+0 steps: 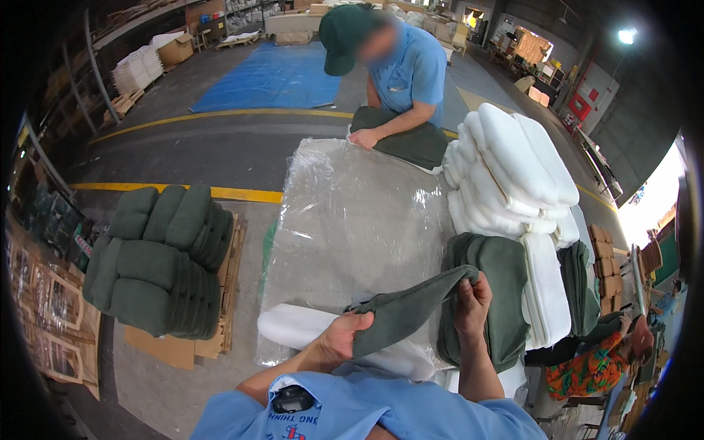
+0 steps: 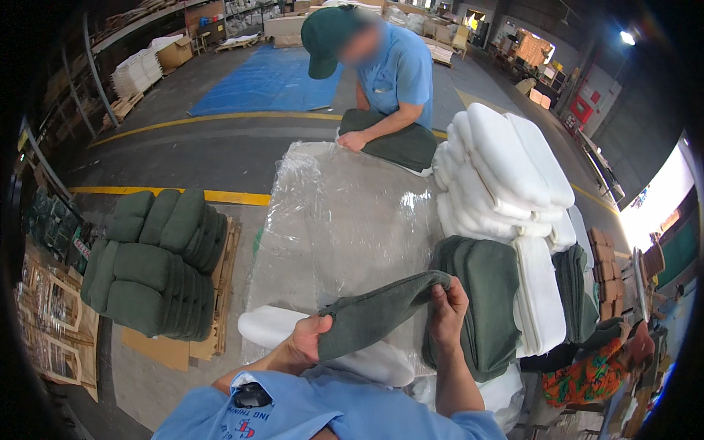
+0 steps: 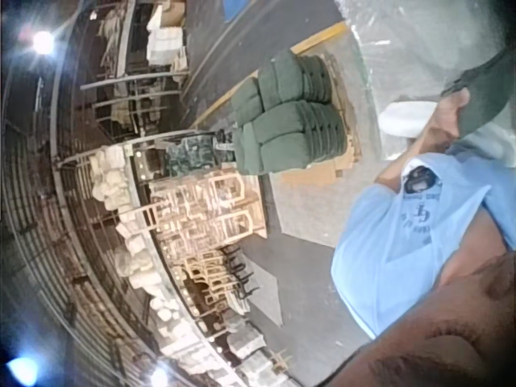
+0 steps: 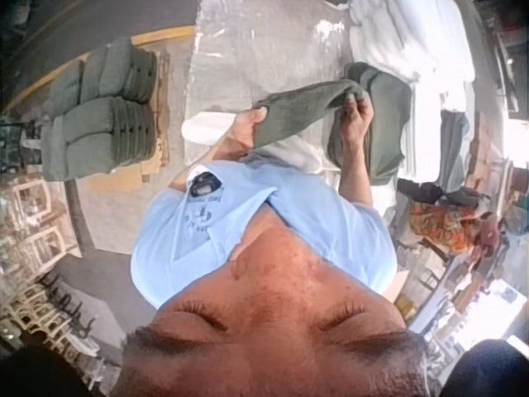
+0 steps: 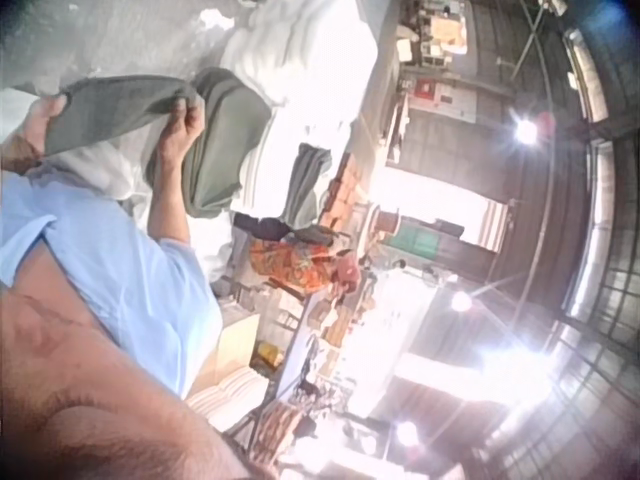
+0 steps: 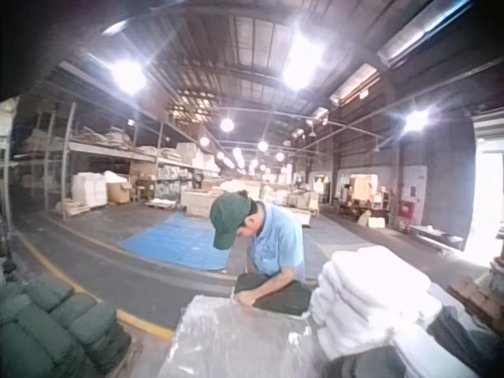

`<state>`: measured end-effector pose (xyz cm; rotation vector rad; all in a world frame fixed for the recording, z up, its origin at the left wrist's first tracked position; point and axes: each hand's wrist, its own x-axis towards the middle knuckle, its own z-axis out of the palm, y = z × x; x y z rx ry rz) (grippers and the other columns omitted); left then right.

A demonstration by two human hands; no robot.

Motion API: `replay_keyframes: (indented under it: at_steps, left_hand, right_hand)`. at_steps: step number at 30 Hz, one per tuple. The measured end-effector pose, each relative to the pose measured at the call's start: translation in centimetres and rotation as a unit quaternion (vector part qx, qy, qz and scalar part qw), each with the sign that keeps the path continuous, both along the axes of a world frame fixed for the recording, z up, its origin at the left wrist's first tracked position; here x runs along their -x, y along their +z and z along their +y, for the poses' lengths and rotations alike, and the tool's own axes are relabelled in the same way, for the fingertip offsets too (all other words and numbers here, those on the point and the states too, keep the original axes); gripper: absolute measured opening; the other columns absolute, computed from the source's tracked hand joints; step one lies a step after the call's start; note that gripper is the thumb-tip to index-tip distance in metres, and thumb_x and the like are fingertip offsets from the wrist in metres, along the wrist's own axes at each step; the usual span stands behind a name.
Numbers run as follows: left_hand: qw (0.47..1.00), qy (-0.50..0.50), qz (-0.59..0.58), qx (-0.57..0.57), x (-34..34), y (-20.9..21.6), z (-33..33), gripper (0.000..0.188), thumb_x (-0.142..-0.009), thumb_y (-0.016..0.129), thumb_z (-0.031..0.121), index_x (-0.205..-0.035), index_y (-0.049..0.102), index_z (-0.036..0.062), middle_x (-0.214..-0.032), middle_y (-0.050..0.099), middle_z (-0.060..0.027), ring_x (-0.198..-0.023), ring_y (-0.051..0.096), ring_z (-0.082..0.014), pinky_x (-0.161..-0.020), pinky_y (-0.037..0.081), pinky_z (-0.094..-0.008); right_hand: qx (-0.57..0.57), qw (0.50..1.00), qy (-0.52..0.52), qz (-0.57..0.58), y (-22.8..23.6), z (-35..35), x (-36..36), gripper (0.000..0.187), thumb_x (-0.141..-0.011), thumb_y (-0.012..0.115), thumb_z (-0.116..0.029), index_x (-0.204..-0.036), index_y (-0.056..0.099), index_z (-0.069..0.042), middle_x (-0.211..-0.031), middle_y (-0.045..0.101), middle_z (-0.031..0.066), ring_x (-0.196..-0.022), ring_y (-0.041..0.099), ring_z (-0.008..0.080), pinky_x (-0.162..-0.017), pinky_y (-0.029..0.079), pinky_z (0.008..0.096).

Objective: The person inserts white foam cushions into green fabric covers at a work table. They align the foam, pull the cover over it, and smooth the edges before stacking the finished cushions.

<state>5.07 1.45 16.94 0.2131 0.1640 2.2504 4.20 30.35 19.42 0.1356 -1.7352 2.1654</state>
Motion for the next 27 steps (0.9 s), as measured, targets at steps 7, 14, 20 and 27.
replay_keyframes:
  at_steps: [7, 14, 20, 27]
  left_hand:
    - [1.0, 0.013, -0.015, 0.017, -0.3, 2.4, -0.1, 0.064, -0.1, 0.068, 0.025, -0.153, 0.046, -0.0041, -0.149, 0.059, -0.0189, -0.136, 0.059, -0.0283, -0.117, 0.045, -0.0404]
    - [0.999, -0.012, 0.028, -0.031, 0.5, 5.8, -0.1, 0.064, -0.1, 0.069, 0.024, -0.151, 0.046, -0.0055, -0.143, 0.062, -0.0196, -0.13, 0.063, -0.0274, -0.112, 0.051, -0.04]
    - [0.997, 0.04, 0.011, -0.067, 0.1, 3.6, -2.7, 0.054, -0.101, 0.068, 0.021, -0.144, 0.053, -0.0073, -0.137, 0.066, -0.0179, -0.129, 0.064, -0.026, -0.114, 0.049, -0.0415]
    - [0.987, 0.157, 0.028, 0.035, -2.8, -0.8, -2.6, 0.039, -0.108, 0.059, 0.03, -0.132, 0.066, 0.0002, -0.124, 0.073, -0.0087, -0.111, 0.068, -0.0197, -0.101, 0.051, -0.0336]
  right_hand:
    - [-0.04, 0.999, 0.0, -0.007, -0.7, 0.5, -0.3, 0.02, -0.104, 0.069, -0.018, -0.115, 0.067, -0.002, -0.106, 0.071, 0.0033, -0.097, 0.064, 0.0126, -0.09, 0.049, 0.0284]
    - [-0.208, 0.967, -0.013, -0.144, -0.2, 6.4, -4.6, 0.013, -0.097, 0.074, -0.01, -0.105, 0.07, 0.0, -0.098, 0.07, 0.0006, -0.09, 0.062, 0.0101, -0.08, 0.05, 0.0284]
    - [-0.713, 0.694, 0.09, -0.05, 20.9, 5.4, -6.3, 0.03, -0.089, 0.08, -0.026, -0.102, 0.067, -0.002, -0.094, 0.061, 0.0109, -0.086, 0.057, 0.0273, -0.078, 0.043, 0.0421]
    - [-0.209, 0.794, 0.465, -0.33, 13.7, 3.1, 5.3, 0.034, -0.09, 0.072, -0.036, -0.105, 0.071, -0.006, -0.093, 0.069, 0.0075, -0.087, 0.067, 0.0264, -0.079, 0.051, 0.0388]
